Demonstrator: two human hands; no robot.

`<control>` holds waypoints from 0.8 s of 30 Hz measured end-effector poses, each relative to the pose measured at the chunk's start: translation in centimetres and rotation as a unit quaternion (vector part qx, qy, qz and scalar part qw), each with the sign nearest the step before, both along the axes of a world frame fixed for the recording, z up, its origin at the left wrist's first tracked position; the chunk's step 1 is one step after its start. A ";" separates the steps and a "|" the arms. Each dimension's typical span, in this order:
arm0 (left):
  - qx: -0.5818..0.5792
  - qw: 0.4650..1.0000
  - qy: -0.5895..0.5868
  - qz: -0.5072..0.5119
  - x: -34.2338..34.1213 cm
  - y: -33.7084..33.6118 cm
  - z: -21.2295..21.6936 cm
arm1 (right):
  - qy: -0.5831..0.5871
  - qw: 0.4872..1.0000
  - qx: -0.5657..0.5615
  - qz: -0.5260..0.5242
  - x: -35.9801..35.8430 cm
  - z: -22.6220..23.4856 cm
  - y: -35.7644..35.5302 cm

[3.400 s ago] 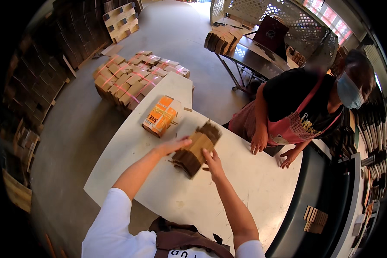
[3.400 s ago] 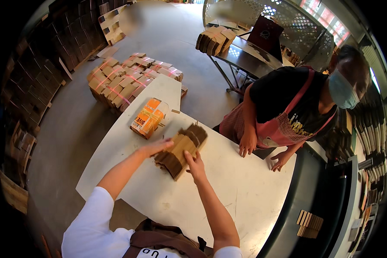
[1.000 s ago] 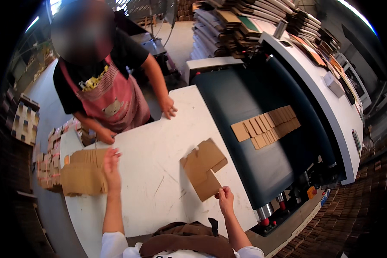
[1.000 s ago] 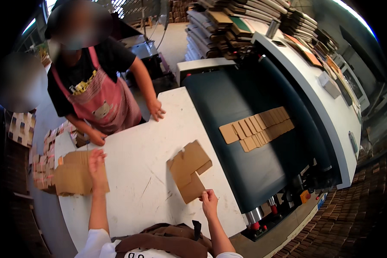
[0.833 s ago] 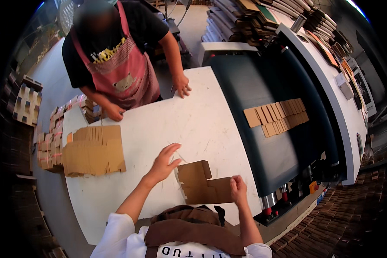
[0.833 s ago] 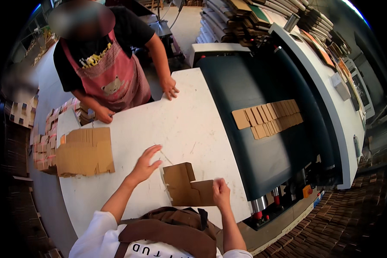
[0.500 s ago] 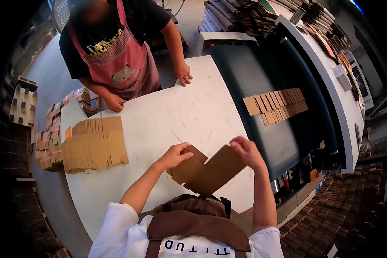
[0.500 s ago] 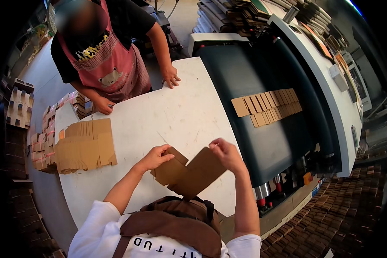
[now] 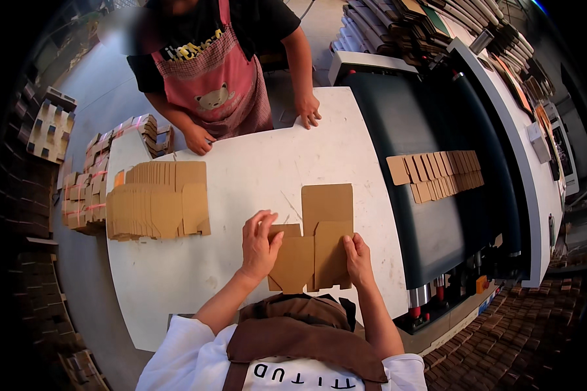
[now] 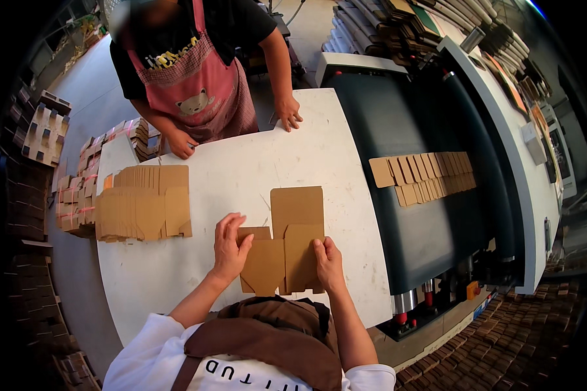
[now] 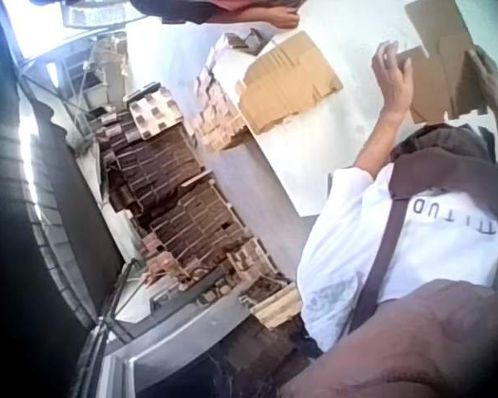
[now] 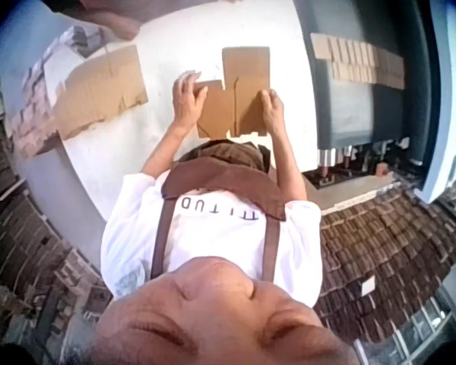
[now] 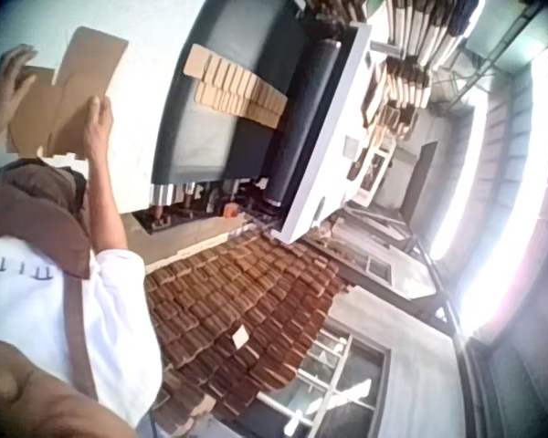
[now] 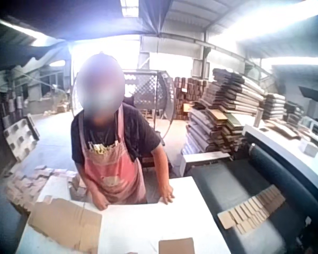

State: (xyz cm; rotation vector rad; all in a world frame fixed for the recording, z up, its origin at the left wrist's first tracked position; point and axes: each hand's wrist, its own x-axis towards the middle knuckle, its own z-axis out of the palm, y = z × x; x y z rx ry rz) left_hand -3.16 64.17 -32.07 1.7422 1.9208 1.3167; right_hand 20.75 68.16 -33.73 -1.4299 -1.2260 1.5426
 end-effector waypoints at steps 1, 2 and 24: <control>-0.016 0.998 0.035 -0.055 -0.6 -0.4 0.1 | -0.013 1.000 0.007 0.006 -0.1 0.1 0.0; -0.032 0.991 0.070 -0.111 -0.8 -0.6 0.1 | -0.026 0.999 0.014 0.012 -0.1 0.3 0.0; -0.248 0.897 -0.257 -0.261 0.8 -0.3 -0.3 | -0.065 0.988 -0.045 0.133 -1.9 -0.3 -0.1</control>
